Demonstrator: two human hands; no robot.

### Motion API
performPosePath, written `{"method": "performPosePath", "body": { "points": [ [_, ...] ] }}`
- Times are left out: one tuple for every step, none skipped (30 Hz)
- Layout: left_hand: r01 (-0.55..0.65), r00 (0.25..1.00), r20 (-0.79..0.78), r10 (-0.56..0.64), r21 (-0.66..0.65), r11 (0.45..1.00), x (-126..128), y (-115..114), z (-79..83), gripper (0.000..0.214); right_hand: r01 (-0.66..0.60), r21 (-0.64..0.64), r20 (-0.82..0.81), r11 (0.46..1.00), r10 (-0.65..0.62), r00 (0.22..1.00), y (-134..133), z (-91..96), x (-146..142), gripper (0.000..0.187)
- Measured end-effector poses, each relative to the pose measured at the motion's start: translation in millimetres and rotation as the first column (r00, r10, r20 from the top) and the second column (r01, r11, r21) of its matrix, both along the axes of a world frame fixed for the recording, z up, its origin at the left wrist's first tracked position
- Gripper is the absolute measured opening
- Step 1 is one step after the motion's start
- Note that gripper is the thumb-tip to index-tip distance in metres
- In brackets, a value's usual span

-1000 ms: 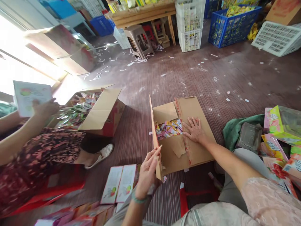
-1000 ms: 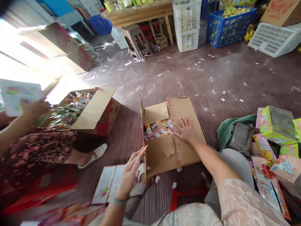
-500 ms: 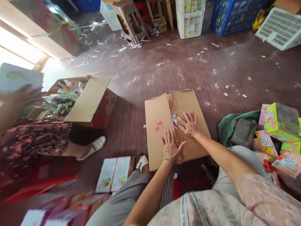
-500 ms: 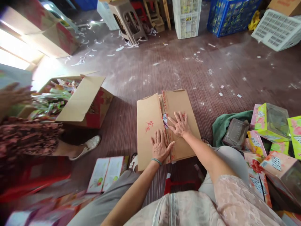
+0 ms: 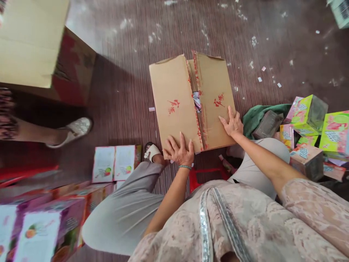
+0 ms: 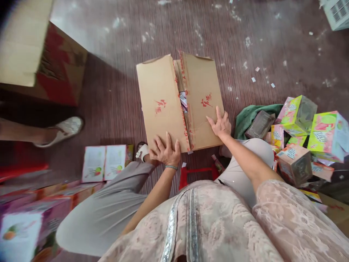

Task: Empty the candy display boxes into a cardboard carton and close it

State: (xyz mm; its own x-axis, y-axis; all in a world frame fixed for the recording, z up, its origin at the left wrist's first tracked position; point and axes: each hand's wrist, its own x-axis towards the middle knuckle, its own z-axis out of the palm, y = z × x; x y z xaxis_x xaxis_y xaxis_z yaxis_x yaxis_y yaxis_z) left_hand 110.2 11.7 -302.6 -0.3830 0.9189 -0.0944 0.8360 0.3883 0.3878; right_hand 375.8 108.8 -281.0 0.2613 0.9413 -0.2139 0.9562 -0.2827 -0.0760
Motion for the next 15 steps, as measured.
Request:
{"method": "performPosePath", "body": {
  "points": [
    [0.003, 1.0, 0.017, -0.003, 0.015, 1.0, 0.2, -0.5, -1.8, 0.063, 0.022, -0.005, 0.013, 1.0, -0.022, 1.0, 0.5, 0.7, -4.4, 0.088],
    [0.005, 0.999, 0.031, -0.006, 0.028, 1.0, -0.2, -1.3, -3.1, 0.064, 0.048, 0.001, 0.034, 0.999, -0.048, 0.998, 2.1, 0.7, -10.5, 0.088],
    [0.009, 0.999, 0.043, -0.011, 0.039, 0.999, -1.7, -2.0, -3.9, 0.065, 0.08, 0.018, 0.061, 0.997, -0.081, 0.995, 4.0, 0.1, -17.9, 0.088],
    [0.016, 0.998, 0.054, -0.019, 0.047, 0.999, -4.3, -2.2, -4.5, 0.067, 0.118, 0.044, 0.086, 0.992, -0.121, 0.989, 6.0, -1.1, -26.4, 0.089],
    [0.029, 0.997, 0.065, -0.032, 0.052, 0.998, -8.5, -1.4, -5.0, 0.068, 0.157, 0.073, 0.103, 0.985, -0.164, 0.981, 7.6, -2.7, -35.5, 0.092],
    [0.043, 0.996, 0.073, -0.047, 0.055, 0.998, -14.5, 0.6, -5.6, 0.07, 0.196, 0.1, 0.11, 0.975, -0.207, 0.972, 8.9, -4.5, -44.9, 0.094],
    [0.057, 0.995, 0.076, -0.061, 0.054, 0.997, -22.6, 4.4, -6.1, 0.071, 0.23, 0.118, 0.102, 0.966, -0.242, 0.965, 9.8, -6.3, -54.3, 0.097],
    [0.072, 0.994, 0.074, -0.075, 0.052, 0.996, -32.7, 10.0, -6.7, 0.072, 0.257, 0.123, 0.082, 0.958, -0.268, 0.96, 10.5, -8.3, -63.8, 0.099],
    [0.092, 0.993, 0.067, -0.095, 0.046, 0.995, -44.8, 17.5, -7.2, 0.072, 0.281, 0.114, 0.055, 0.953, -0.288, 0.956, 11.0, -10.3, -73.3, 0.101],
    [0.117, 0.991, 0.055, -0.119, 0.039, 0.992, -58.5, 26.9, -7.7, 0.071, 0.304, 0.093, 0.029, 0.948, -0.307, 0.951, 11.5, -12.4, -83.1, 0.104],
    [0.147, 0.988, 0.04, -0.148, 0.03, 0.989, -73.4, 37.8, -7.8, 0.07, 0.323, 0.064, 0.003, 0.944, -0.324, 0.946, 12.0, -14.7, -93.2, 0.106],
    [0.18, 0.983, 0.023, -0.181, 0.019, 0.983, -88.8, 49.8, -7.5, 0.068, 0.335, 0.033, -0.025, 0.942, -0.335, 0.942, 12.4, -17.0, -103.9, 0.108],
    [0.211, 0.977, 0.006, -0.211, 0.007, 0.977, -104.0, 62.4, -6.3, 0.067, 0.333, 0.005, -0.06, 0.943, -0.332, 0.941, 12.7, -19.3, -115.1, 0.108],
    [0.235, 0.972, -0.011, -0.235, -0.003, 0.972, -118.1, 75.0, -4.0, 0.066, 0.315, -0.018, -0.099, 0.949, -0.315, 0.944, 12.8, -21.3, -126.6, 0.107],
    [0.246, 0.969, -0.027, -0.246, -0.014, 0.969, -130.3, 87.2, -0.4, 0.064, 0.283, -0.036, -0.137, 0.959, -0.285, 0.949, 12.7, -22.8, -138.0, 0.106]
  ]
}}
